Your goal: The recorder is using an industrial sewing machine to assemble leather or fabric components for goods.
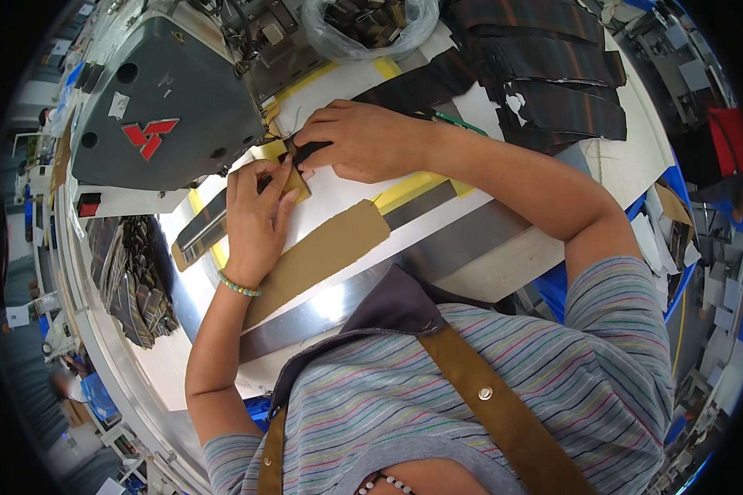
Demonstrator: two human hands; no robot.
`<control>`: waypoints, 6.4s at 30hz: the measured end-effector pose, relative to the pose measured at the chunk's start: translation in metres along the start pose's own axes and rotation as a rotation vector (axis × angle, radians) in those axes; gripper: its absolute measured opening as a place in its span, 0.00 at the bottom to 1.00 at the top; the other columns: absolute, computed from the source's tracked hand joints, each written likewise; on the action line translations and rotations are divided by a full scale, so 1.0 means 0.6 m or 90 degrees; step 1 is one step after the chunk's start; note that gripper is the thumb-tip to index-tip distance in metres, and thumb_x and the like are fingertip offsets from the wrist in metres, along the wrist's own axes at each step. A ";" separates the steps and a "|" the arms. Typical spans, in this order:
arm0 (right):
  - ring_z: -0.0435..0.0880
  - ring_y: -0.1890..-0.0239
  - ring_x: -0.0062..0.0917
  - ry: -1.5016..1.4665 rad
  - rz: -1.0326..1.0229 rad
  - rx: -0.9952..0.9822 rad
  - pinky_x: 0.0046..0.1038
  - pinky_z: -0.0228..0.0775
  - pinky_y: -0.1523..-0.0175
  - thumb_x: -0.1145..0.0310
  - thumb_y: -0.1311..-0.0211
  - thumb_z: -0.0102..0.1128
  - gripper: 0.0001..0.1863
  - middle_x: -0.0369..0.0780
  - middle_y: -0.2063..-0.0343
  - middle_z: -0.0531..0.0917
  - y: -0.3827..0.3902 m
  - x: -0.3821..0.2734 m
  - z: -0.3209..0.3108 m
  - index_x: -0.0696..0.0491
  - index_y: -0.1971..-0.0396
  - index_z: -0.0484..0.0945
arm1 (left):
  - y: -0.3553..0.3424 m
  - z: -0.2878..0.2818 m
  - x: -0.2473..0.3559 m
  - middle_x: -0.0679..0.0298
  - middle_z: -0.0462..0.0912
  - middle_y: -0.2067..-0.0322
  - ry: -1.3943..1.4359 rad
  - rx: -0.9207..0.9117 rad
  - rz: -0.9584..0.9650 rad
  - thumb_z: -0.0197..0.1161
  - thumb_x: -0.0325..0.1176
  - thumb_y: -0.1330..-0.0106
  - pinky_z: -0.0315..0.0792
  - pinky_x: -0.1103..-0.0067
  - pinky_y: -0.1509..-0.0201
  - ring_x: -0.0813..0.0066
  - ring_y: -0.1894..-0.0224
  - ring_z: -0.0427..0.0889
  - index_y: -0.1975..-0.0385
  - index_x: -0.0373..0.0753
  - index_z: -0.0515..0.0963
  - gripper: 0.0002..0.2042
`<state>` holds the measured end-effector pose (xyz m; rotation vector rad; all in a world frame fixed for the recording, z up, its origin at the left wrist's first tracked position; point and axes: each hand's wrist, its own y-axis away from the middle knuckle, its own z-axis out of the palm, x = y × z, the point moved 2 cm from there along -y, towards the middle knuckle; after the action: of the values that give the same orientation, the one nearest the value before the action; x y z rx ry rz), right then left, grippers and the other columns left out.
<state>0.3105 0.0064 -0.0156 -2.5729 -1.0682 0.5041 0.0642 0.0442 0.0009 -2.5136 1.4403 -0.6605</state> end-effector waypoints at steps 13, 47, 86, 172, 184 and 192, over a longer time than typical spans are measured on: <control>0.85 0.37 0.31 0.049 -0.005 0.045 0.37 0.79 0.34 0.76 0.43 0.68 0.26 0.36 0.39 0.87 0.002 -0.006 0.008 0.54 0.41 0.87 | 0.003 0.010 -0.022 0.54 0.78 0.46 0.057 0.002 -0.022 0.70 0.35 0.29 0.71 0.61 0.37 0.49 0.43 0.75 0.40 0.37 0.86 0.19; 0.84 0.37 0.31 0.059 0.017 0.063 0.36 0.78 0.34 0.76 0.45 0.70 0.23 0.38 0.40 0.87 -0.002 -0.015 0.021 0.56 0.46 0.88 | 0.022 -0.018 -0.019 0.49 0.78 0.29 -0.144 -0.072 0.094 0.71 0.39 0.30 0.74 0.63 0.29 0.49 0.30 0.78 0.31 0.28 0.76 0.30; 0.85 0.41 0.32 0.126 -0.022 0.107 0.36 0.79 0.36 0.72 0.38 0.66 0.16 0.38 0.47 0.88 -0.045 0.045 0.026 0.55 0.51 0.89 | -0.017 -0.008 -0.058 0.49 0.84 0.38 -0.173 -0.133 -0.021 0.67 0.45 0.25 0.76 0.64 0.42 0.52 0.42 0.85 0.34 0.30 0.77 0.28; 0.88 0.49 0.30 0.062 0.039 0.126 0.35 0.81 0.42 0.74 0.38 0.68 0.14 0.34 0.46 0.89 -0.032 0.014 0.028 0.51 0.52 0.91 | 0.213 -0.357 0.220 0.49 0.85 0.43 -1.989 0.737 0.031 0.72 0.32 0.24 0.82 0.71 0.45 0.59 0.42 0.84 0.47 0.24 0.82 0.16; 0.86 0.42 0.36 0.034 0.052 0.085 0.41 0.78 0.36 0.76 0.37 0.68 0.19 0.36 0.39 0.86 -0.030 0.006 0.029 0.52 0.46 0.88 | 0.238 -0.322 0.223 0.53 0.84 0.40 -1.245 1.009 0.192 0.78 0.28 0.31 0.85 0.75 0.43 0.64 0.41 0.84 0.42 0.26 0.79 0.22; 0.85 0.41 0.36 0.043 0.055 0.063 0.41 0.78 0.36 0.76 0.36 0.68 0.18 0.37 0.38 0.86 -0.040 0.002 0.023 0.53 0.46 0.88 | 0.143 -0.359 0.223 0.56 0.90 0.55 -0.864 0.749 0.538 0.80 0.29 0.32 0.84 0.74 0.52 0.67 0.52 0.87 0.51 0.25 0.84 0.17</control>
<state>0.2905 0.0258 -0.0185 -2.5387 -0.8911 0.4745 -0.0423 -0.0994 0.2003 -0.7940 0.8635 0.3239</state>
